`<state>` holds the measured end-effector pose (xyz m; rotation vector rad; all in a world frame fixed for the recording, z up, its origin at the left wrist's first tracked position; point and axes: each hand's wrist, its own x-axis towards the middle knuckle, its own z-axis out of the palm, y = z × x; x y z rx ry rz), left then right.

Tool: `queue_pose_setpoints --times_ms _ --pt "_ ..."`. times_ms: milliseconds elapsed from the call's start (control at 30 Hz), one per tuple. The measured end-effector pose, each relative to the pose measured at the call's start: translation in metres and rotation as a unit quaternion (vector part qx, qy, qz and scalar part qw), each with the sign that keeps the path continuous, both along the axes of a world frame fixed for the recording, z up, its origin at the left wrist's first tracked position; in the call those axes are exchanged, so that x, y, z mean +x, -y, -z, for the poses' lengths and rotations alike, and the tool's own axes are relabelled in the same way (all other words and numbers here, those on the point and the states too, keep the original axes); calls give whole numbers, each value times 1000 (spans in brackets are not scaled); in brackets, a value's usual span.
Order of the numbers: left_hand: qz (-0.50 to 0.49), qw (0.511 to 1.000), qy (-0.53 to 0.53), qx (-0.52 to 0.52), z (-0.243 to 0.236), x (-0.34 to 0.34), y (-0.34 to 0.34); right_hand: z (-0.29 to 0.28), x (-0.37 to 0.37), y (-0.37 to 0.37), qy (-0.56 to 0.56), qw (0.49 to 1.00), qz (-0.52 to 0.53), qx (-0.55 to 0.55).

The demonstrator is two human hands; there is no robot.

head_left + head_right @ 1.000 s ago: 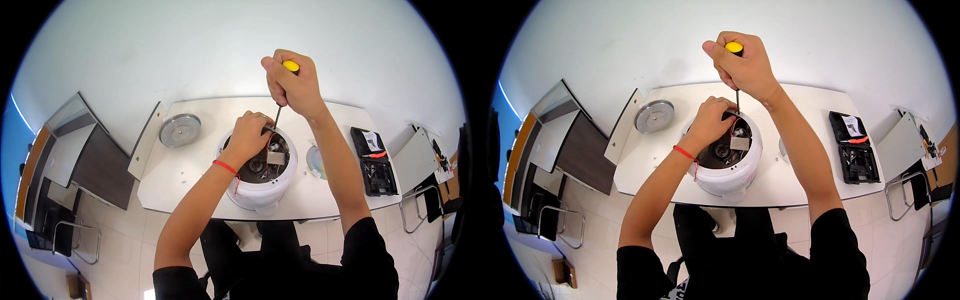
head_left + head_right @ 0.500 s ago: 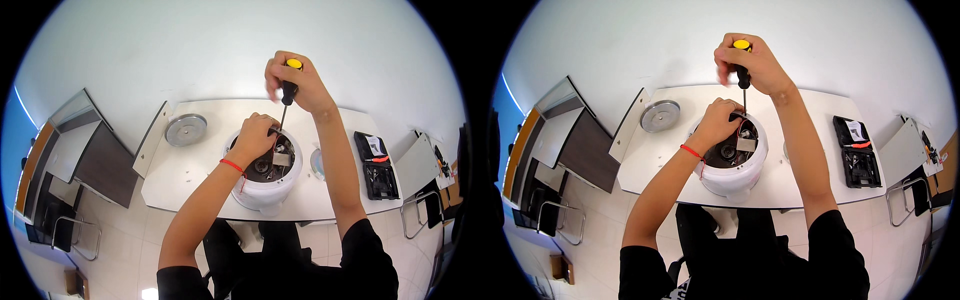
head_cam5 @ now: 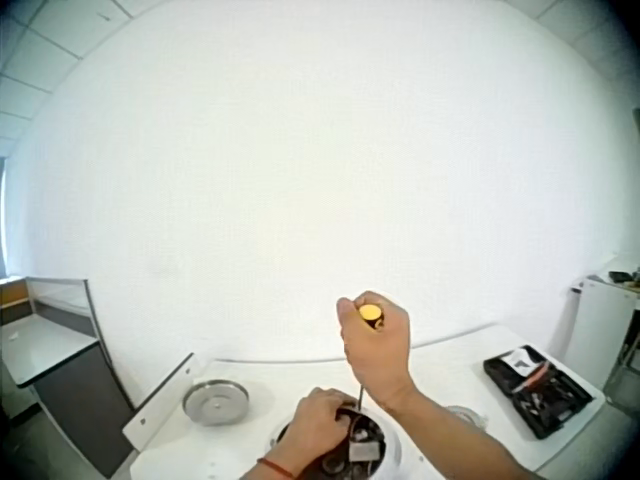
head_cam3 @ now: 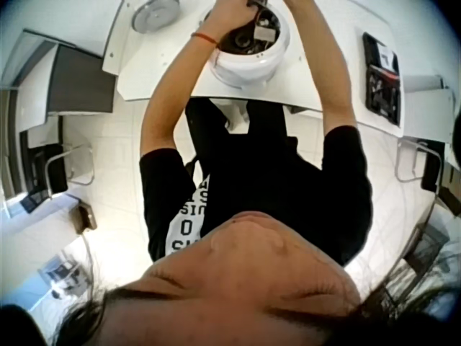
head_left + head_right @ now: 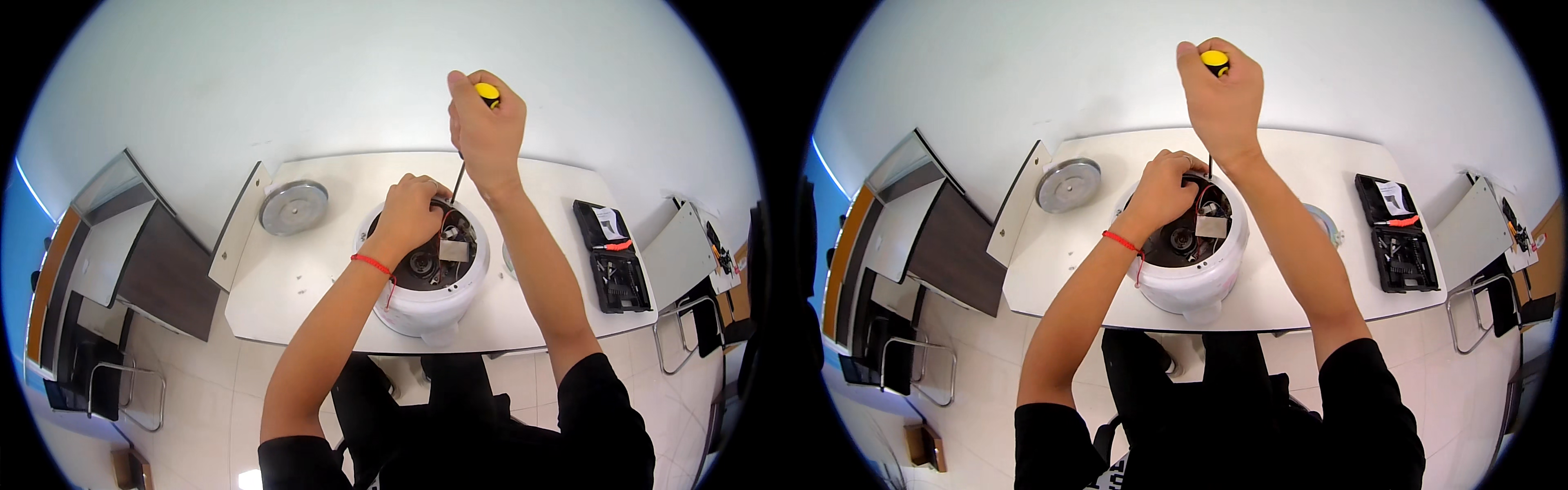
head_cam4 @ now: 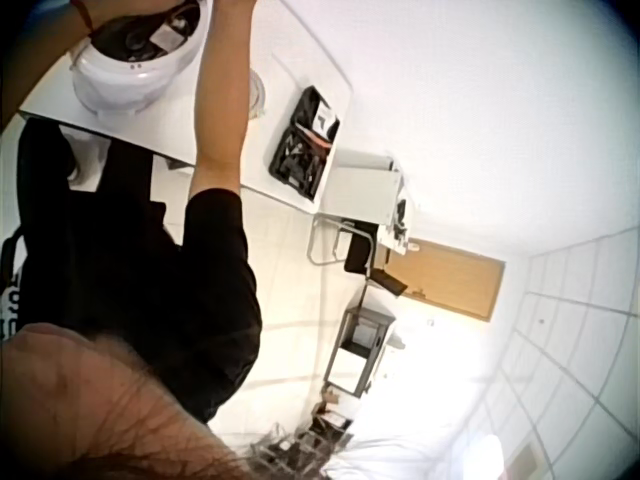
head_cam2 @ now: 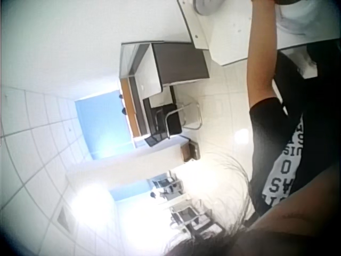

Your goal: The person uses a screwdriver to tighten screws on the internal components of a white cylindrical appliance. They repeatedly adjust wires and secure parts inside the device while working at a white table.

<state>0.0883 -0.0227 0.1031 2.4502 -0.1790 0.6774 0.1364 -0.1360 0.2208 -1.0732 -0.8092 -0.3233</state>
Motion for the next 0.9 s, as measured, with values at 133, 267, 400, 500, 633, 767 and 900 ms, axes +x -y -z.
queue_pose_setpoints --times_ms 133,267,400,500,633,767,900 --pt "-5 999 30 16 6 -1 -8 -11 6 8 4 972 -199 -123" --pt "12 999 29 35 3 4 0 -22 24 24 37 960 -240 -143" --pt "6 1000 4 30 0 2 -1 -30 13 21 -16 999 -39 33" --pt "22 1000 7 20 -4 -2 -10 -39 -5 43 44 995 -76 48" --pt "37 996 82 -13 -37 -41 -42 -31 -35 117 189 975 -112 22" --pt "21 985 98 -137 -61 -117 -70 13 -63 227 271 958 -56 -72" --pt "-171 969 53 -172 22 -175 -122 62 -103 259 176 935 139 -276"
